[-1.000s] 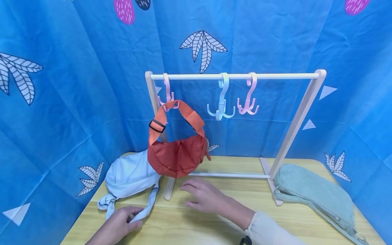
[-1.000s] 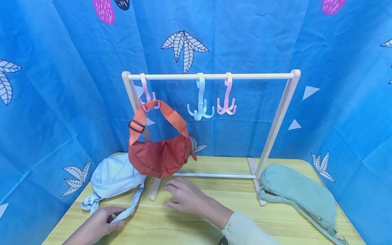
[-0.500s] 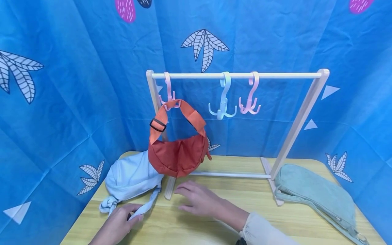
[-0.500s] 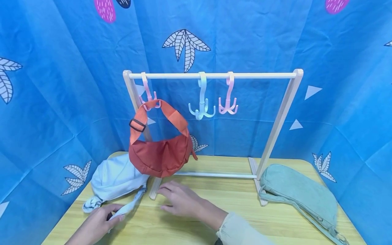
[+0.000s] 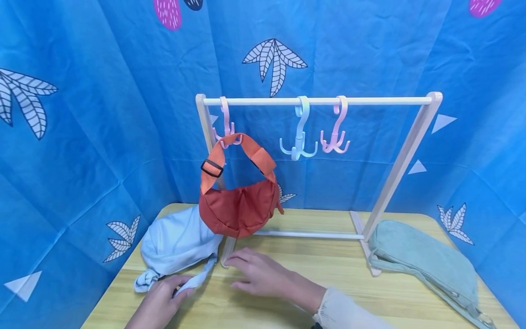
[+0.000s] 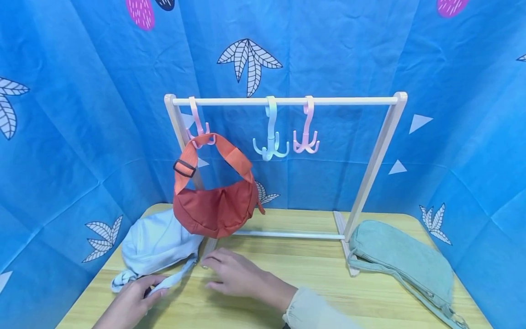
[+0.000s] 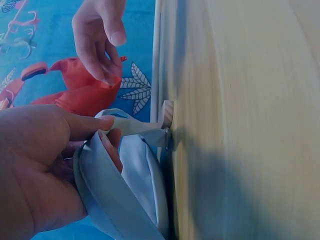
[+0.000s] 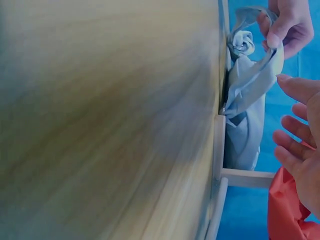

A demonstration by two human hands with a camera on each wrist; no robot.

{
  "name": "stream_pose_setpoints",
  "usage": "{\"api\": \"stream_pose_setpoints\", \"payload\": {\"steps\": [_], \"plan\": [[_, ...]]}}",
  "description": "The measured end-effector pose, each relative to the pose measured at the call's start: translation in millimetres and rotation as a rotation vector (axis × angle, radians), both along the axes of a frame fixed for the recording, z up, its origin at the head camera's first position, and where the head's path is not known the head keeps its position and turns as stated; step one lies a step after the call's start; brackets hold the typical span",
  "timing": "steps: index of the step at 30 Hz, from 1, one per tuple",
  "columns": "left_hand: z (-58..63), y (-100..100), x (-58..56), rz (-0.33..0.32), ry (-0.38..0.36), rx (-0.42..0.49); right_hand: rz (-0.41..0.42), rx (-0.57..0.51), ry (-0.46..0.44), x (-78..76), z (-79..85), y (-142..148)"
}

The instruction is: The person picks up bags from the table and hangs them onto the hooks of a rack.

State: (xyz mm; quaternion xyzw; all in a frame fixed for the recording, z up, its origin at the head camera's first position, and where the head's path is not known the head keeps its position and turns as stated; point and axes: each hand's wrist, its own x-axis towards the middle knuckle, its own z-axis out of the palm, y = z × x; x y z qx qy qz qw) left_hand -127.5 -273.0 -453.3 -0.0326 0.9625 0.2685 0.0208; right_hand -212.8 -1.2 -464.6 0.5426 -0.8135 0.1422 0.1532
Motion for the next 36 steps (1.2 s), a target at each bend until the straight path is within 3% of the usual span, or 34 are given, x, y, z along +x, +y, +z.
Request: {"api": "stream_pose_setpoints", "payload": {"steps": [9,15,22,27,36], "plan": [[4.8,6,7.1,-0.017,0.009,-0.009,-0.025,0.042,-0.106,6.6,-3.0,-8],[6.6,12,13.8,-0.031,0.031,-0.026,-0.002,0.028,-0.101,11.4,-5.5,-16],[7.2,12,19.8,-0.149,0.107,-0.042,0.066,0.001,-0.057,15.4,-8.9,-26],[8.7,13,21.9,-0.190,0.147,-0.042,0.119,-0.035,-0.048,16.9,-11.4,-34],[15.9,17,23.6,-0.234,0.108,0.001,0.149,-0.083,-0.136,18.4,-15.3,-35]]}}
